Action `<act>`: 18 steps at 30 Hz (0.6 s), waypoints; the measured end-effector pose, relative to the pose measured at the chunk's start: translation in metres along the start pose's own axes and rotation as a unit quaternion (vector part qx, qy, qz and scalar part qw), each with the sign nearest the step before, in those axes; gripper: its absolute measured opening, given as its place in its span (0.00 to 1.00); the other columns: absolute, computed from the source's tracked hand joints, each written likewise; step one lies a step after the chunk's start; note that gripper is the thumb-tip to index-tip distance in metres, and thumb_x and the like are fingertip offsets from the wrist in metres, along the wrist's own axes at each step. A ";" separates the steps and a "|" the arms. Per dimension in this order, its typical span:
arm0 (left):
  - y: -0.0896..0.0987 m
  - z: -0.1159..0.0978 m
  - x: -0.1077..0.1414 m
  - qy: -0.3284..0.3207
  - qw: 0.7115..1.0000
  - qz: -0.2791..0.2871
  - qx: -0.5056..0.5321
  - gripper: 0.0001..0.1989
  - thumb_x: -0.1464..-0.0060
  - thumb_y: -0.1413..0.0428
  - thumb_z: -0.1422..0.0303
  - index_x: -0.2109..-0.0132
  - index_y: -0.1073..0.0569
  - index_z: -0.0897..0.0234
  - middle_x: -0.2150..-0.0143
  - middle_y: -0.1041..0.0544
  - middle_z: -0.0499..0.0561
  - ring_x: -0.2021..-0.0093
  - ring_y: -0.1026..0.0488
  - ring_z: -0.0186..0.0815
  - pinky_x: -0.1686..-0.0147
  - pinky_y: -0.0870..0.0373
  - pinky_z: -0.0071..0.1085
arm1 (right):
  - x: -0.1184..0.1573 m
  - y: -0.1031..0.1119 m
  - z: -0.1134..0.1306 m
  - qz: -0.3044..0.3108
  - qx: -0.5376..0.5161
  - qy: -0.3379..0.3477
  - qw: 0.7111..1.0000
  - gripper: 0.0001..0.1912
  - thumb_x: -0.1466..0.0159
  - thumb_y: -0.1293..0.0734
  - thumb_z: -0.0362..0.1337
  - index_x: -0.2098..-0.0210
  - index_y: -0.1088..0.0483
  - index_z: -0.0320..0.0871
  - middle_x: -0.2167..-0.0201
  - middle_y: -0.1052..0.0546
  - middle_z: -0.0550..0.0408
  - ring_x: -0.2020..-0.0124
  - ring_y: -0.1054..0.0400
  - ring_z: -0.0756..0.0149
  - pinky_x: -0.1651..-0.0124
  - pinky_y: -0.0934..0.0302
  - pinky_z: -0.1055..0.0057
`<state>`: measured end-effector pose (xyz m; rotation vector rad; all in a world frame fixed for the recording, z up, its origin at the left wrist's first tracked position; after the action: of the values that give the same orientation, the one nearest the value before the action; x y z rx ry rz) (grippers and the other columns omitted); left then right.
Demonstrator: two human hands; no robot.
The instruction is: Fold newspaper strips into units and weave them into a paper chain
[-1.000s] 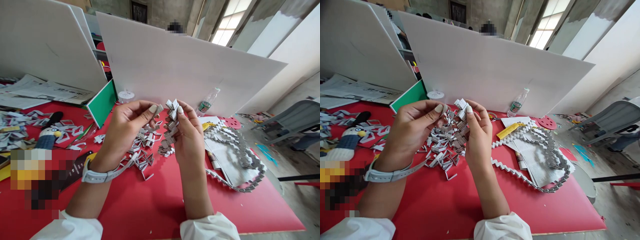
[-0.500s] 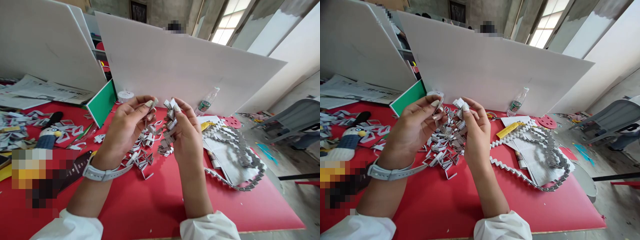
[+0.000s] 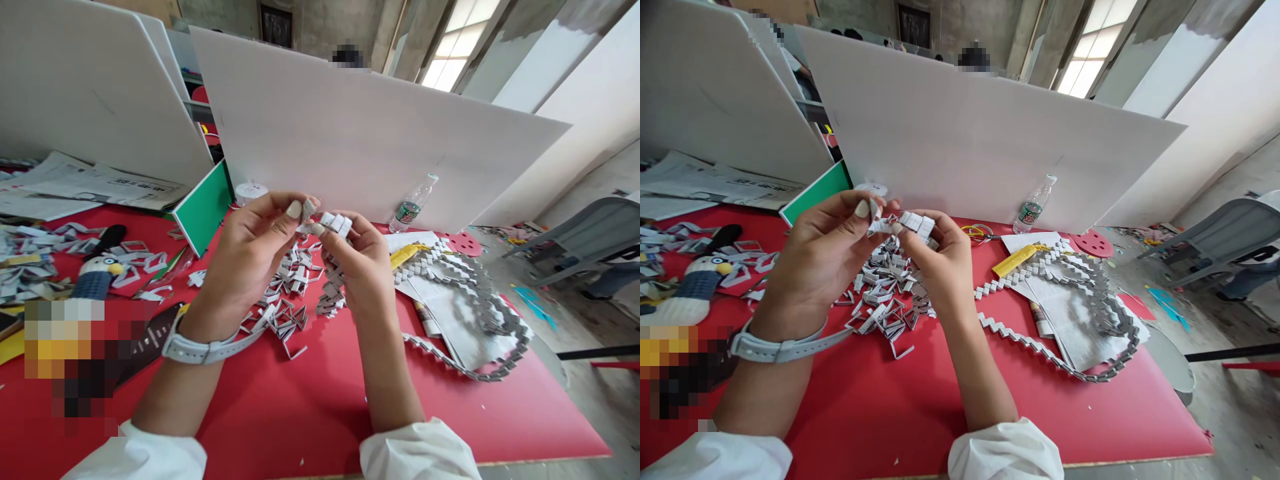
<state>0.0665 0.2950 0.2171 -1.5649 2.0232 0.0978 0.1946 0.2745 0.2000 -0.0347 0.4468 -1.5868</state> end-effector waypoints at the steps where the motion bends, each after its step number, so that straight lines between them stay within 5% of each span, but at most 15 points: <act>1: 0.000 0.001 0.001 0.005 1.000 -0.001 -0.020 0.05 0.43 0.41 0.67 0.59 0.22 0.57 0.58 0.23 0.49 0.56 0.26 0.33 0.53 0.25 0.33 | 0.000 0.005 0.002 -0.030 -0.002 0.013 0.999 0.08 0.44 0.27 0.36 0.65 0.27 0.44 0.76 0.30 0.62 0.79 0.44 0.78 0.77 0.48 0.77; 4: 0.000 -0.003 0.004 -0.044 0.991 -0.029 -0.123 0.08 0.42 0.43 0.68 0.54 0.25 0.58 0.54 0.24 0.51 0.53 0.26 0.34 0.49 0.27 0.33 | -0.001 0.017 0.004 -0.084 -0.026 0.016 0.996 0.09 0.47 0.27 0.35 0.66 0.27 0.44 0.76 0.30 0.62 0.78 0.42 0.78 0.77 0.46 0.78; 7: -0.006 -0.020 0.011 -0.150 0.947 -0.059 -0.277 0.12 0.41 0.44 0.70 0.50 0.26 0.57 0.50 0.27 0.52 0.53 0.28 0.34 0.51 0.27 0.32 | -0.005 0.020 -0.003 -0.081 -0.067 -0.025 0.994 0.10 0.48 0.27 0.34 0.65 0.28 0.44 0.76 0.29 0.62 0.78 0.40 0.78 0.77 0.43 0.78; 10: -0.021 -0.028 0.016 -0.201 0.910 0.001 -0.363 0.11 0.42 0.46 0.72 0.54 0.24 0.58 0.49 0.30 0.53 0.54 0.28 0.35 0.58 0.24 0.30 | -0.008 0.022 -0.012 -0.070 -0.094 -0.067 0.991 0.09 0.48 0.28 0.33 0.67 0.28 0.43 0.77 0.30 0.62 0.79 0.40 0.78 0.78 0.44 0.79; 14: -0.036 -0.026 0.019 -0.183 0.916 0.157 -0.322 0.12 0.43 0.47 0.76 0.57 0.22 0.59 0.49 0.27 0.52 0.52 0.25 0.37 0.57 0.22 0.31 | -0.011 0.021 -0.019 -0.045 -0.116 -0.099 0.987 0.08 0.48 0.29 0.35 0.68 0.27 0.43 0.77 0.29 0.62 0.79 0.39 0.78 0.79 0.46 0.79; 18: -0.025 -0.024 0.016 -0.165 0.943 0.140 -0.252 0.18 0.42 0.45 0.76 0.46 0.26 0.57 0.51 0.21 0.50 0.55 0.21 0.35 0.55 0.20 0.31 | -0.009 0.017 -0.020 -0.020 -0.116 -0.126 0.985 0.09 0.49 0.28 0.36 0.68 0.27 0.42 0.76 0.30 0.61 0.78 0.39 0.78 0.80 0.47 0.80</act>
<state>0.0770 0.2638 0.2368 -1.4007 2.0223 0.9882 0.2058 0.2885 0.1782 -0.4202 0.4313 -1.5380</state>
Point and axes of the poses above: each hand's wrist, its own x-axis away from the middle knuckle, its own y-axis out of the back of the hand, z = x × y, the point moved 9 cm from there along -x, towards the middle knuckle
